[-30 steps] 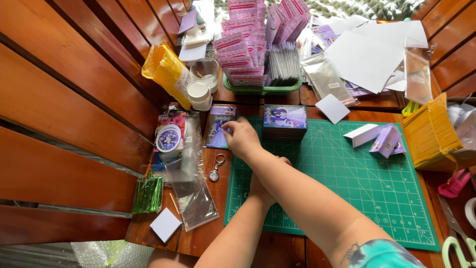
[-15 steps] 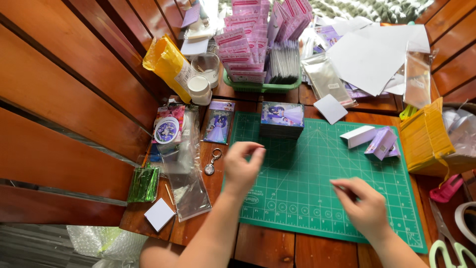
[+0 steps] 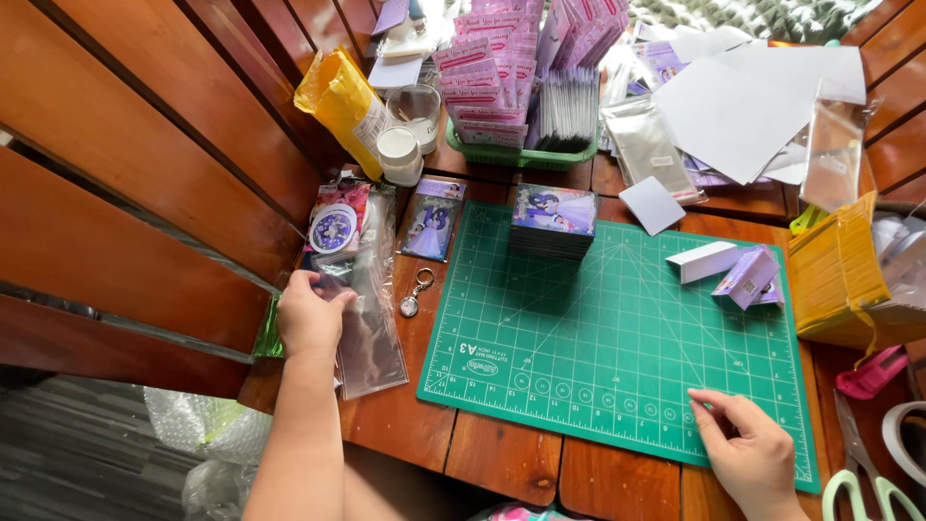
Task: The person places small cards into clear plastic sleeves, inserts the sleeved cards into purple paper sleeves, and then places the assembled items into a larger clear plastic bag on a green cutting mat.
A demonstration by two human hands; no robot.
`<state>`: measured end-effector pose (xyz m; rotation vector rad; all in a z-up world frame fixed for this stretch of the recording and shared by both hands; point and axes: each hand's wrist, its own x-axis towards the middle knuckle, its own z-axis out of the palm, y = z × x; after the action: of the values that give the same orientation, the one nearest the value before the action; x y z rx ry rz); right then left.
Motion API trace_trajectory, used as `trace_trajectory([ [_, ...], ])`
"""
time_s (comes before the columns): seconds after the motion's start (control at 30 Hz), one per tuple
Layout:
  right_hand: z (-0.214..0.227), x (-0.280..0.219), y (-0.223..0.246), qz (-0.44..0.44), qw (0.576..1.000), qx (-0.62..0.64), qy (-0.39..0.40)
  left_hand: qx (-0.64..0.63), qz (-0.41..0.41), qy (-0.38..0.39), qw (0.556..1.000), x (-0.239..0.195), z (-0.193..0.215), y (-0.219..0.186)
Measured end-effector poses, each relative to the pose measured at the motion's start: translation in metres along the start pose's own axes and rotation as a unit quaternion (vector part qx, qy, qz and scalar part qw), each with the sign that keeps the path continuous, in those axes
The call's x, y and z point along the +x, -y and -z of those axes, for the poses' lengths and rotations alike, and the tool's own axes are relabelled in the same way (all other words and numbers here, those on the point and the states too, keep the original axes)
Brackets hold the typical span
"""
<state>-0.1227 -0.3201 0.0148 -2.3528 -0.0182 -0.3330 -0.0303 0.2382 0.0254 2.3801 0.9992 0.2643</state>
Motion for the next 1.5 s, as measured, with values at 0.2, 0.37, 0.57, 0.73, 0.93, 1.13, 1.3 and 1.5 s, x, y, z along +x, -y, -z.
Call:
trace_trajectory([
  [0.2, -0.001, -0.001, -0.003, 0.007, 1.0, -0.03, 0.002, -0.083, 0.038, -0.005, 0.996, -0.005, 0.018, -0.011],
  [0.37, -0.002, -0.002, -0.002, -0.001, 0.998, -0.059, 0.006, -0.091, 0.043, -0.005, 0.995, -0.005, 0.022, -0.005],
  [0.57, -0.001, -0.001, 0.002, -0.009, 0.998, -0.061, 0.013, -0.062, 0.018, -0.039, 0.997, -0.01, 0.028, -0.002],
  [0.73, 0.003, 0.009, 0.014, -0.049, 0.999, 0.016, -0.019, -0.266, -0.106, -0.091, 0.954, -0.027, 0.042, -0.022],
  [0.93, -0.02, 0.051, 0.08, -0.073, 0.978, 0.194, 0.008, -0.627, -0.02, 0.187, 0.756, -0.103, 0.055, -0.115],
  [1.13, -0.055, 0.063, 0.117, -0.145, 0.753, 0.569, 0.297, -0.699, 0.047, 0.438, 0.563, -0.176, 0.005, -0.16],
  [1.3, -0.062, 0.051, 0.114, -0.245, 0.569, 0.722, 0.309, -0.653, 0.017, 0.488, 0.578, -0.197, -0.013, -0.167],
  [1.5, -0.063, 0.06, 0.053, -0.162, 0.775, 0.6, 0.111, -0.603, -0.045, 0.323, 0.728, -0.166, -0.045, -0.155],
])
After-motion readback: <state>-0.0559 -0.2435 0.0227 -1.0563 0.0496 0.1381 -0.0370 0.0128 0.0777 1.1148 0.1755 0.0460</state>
